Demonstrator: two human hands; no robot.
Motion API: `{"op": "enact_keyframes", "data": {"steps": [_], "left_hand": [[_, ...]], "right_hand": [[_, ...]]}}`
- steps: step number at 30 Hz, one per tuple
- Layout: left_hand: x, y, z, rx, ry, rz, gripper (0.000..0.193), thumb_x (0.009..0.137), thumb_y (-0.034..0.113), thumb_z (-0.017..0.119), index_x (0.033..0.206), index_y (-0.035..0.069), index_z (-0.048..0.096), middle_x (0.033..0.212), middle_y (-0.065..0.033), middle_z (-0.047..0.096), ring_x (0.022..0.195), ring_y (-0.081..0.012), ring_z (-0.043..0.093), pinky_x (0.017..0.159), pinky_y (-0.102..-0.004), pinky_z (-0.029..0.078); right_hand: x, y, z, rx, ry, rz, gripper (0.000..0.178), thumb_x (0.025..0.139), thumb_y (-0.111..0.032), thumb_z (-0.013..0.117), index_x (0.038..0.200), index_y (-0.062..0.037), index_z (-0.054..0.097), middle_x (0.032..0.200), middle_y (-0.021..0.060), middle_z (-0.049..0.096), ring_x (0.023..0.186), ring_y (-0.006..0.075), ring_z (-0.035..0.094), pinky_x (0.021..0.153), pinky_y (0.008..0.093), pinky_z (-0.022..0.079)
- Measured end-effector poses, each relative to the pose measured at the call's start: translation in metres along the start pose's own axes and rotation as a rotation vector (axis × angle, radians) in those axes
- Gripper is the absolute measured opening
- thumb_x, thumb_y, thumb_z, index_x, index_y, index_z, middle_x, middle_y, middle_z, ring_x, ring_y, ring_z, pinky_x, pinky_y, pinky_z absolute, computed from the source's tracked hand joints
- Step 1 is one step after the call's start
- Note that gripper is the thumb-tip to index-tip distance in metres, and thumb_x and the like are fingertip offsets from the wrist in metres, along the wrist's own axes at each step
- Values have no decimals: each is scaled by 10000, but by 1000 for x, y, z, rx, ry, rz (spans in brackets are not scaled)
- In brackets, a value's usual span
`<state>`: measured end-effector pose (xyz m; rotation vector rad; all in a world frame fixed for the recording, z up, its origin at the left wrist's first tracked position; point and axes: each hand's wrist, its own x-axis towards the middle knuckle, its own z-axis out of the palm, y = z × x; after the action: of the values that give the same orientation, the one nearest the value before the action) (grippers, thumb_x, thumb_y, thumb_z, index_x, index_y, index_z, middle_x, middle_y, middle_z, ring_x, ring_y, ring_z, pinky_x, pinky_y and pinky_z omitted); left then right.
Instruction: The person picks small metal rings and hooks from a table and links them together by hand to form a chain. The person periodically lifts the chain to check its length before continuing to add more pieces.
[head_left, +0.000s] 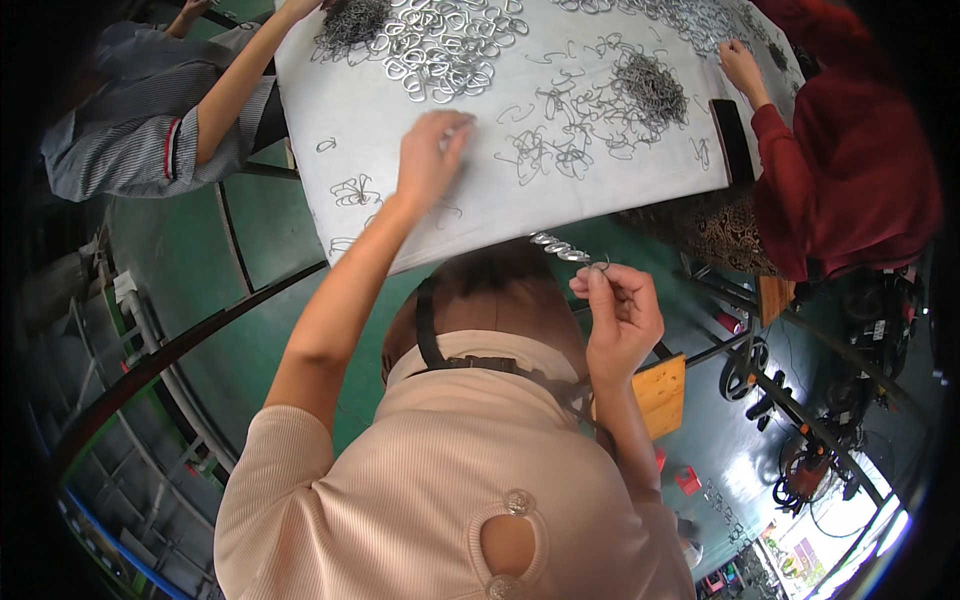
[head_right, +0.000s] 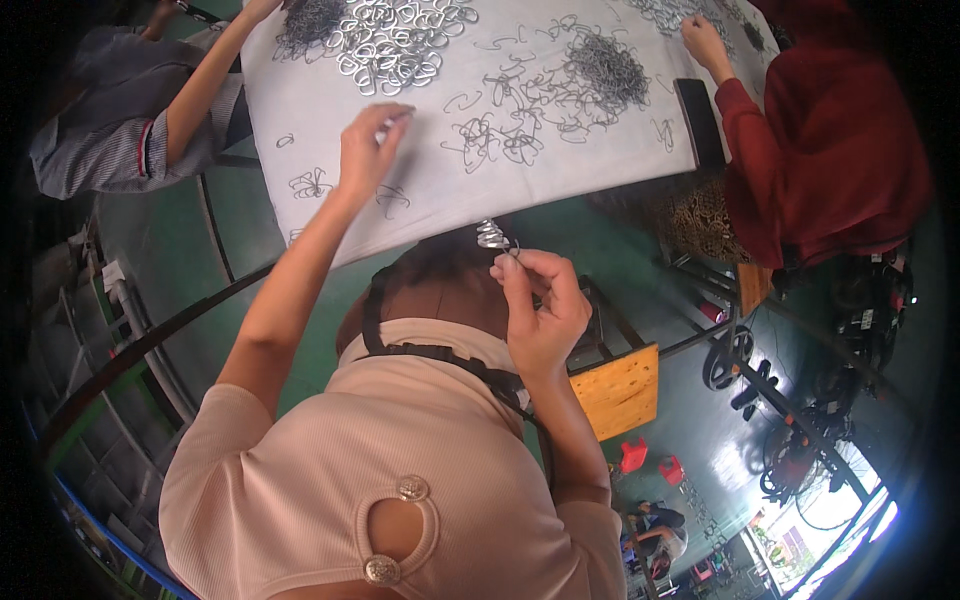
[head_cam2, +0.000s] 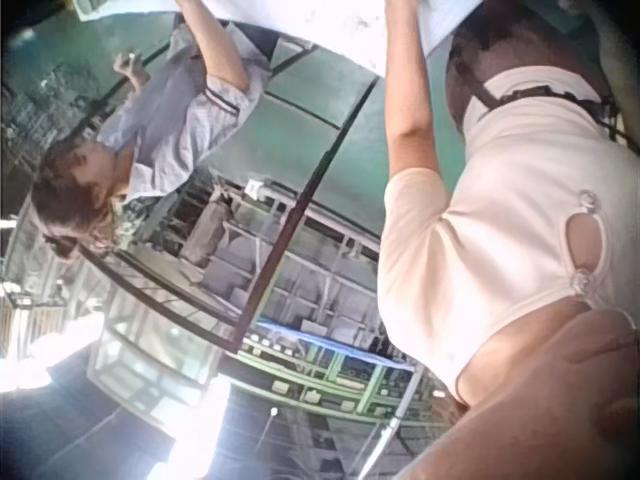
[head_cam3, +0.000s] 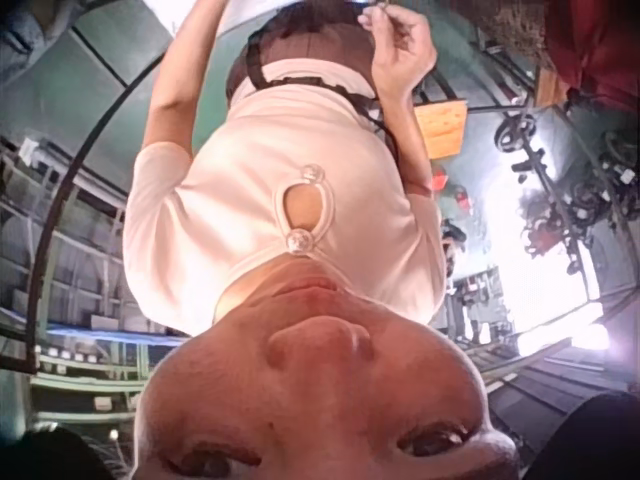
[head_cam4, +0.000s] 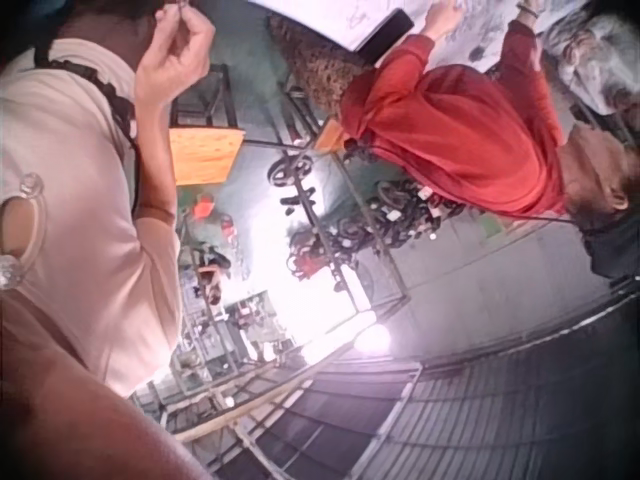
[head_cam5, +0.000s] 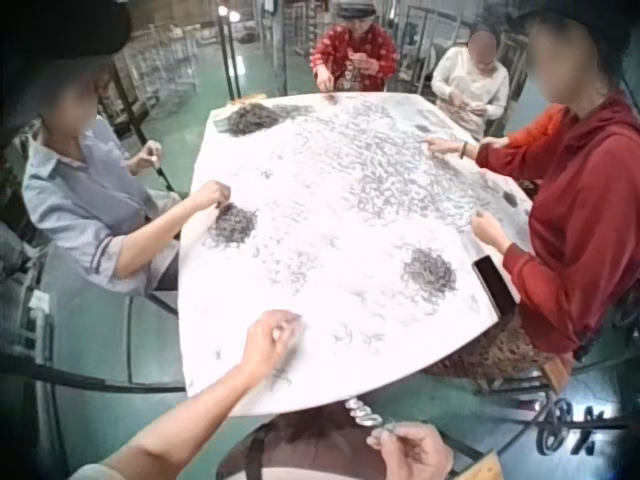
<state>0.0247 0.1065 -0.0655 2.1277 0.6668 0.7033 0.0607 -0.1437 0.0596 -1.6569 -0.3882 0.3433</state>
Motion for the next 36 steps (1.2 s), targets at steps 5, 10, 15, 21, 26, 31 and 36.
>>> {"op": "enact_keyframes", "data": {"steps": [5, 10, 15, 21, 26, 31, 36], "left_hand": [[57, -36, 5, 349, 59, 92, 172, 820, 144, 640, 965, 61, 679, 949, -100, 637, 862, -276, 594, 754, -358, 493], [84, -38, 16, 522, -46, 200, 155, 806, 151, 651, 935, 70, 682, 949, -86, 636, 889, -279, 587, 774, -373, 490], [93, -45, 15, 512, 21, 307, 86, 790, 125, 653, 849, 69, 683, 879, -79, 653, 841, -245, 601, 712, -346, 509], [42, 19, 5, -363, -208, -320, 194, 855, 137, 631, 973, -17, 647, 793, -88, 688, 727, -121, 641, 689, -247, 504], [-22, 108, -6, -605, -378, -418, 137, 830, 79, 671, 930, -9, 637, 855, -62, 671, 786, -101, 621, 701, -237, 492], [-40, 139, -13, -640, -378, -433, 117, 805, 68, 689, 883, -12, 652, 848, -57, 671, 802, -107, 617, 727, -252, 484], [-43, 142, -12, -522, -335, -169, 104, 773, 30, 690, 869, -1, 663, 840, -81, 655, 772, -152, 620, 717, -263, 484]], "right_hand": [[4, 3, -2, -14, -8, -4, 57, 850, 26, 612, 879, 36, 564, 822, 102, 650, 719, 138, 658, 644, 234, 530], [4, 8, -4, -42, -28, -1, 58, 851, 14, 617, 889, 28, 575, 809, 93, 654, 704, 120, 648, 607, 226, 509], [9, 6, 0, -68, -27, 9, 64, 838, -4, 638, 879, 22, 595, 780, 75, 658, 675, 96, 639, 590, 212, 495], [18, 16, 4, -94, -20, -31, 62, 822, -6, 649, 856, 17, 603, 744, 66, 651, 639, 97, 631, 570, 214, 484], [21, 22, 7, -142, -20, -68, 66, 824, -16, 651, 851, 15, 598, 730, 71, 642, 614, 107, 630, 550, 233, 487], [24, 24, 6, -160, -36, -78, 70, 821, -26, 655, 842, 5, 596, 725, 75, 636, 604, 126, 635, 549, 241, 491], [25, 28, -1, -229, -106, -137, 115, 812, -52, 671, 886, -3, 597, 765, 78, 630, 663, 162, 644, 589, 254, 502]]}}
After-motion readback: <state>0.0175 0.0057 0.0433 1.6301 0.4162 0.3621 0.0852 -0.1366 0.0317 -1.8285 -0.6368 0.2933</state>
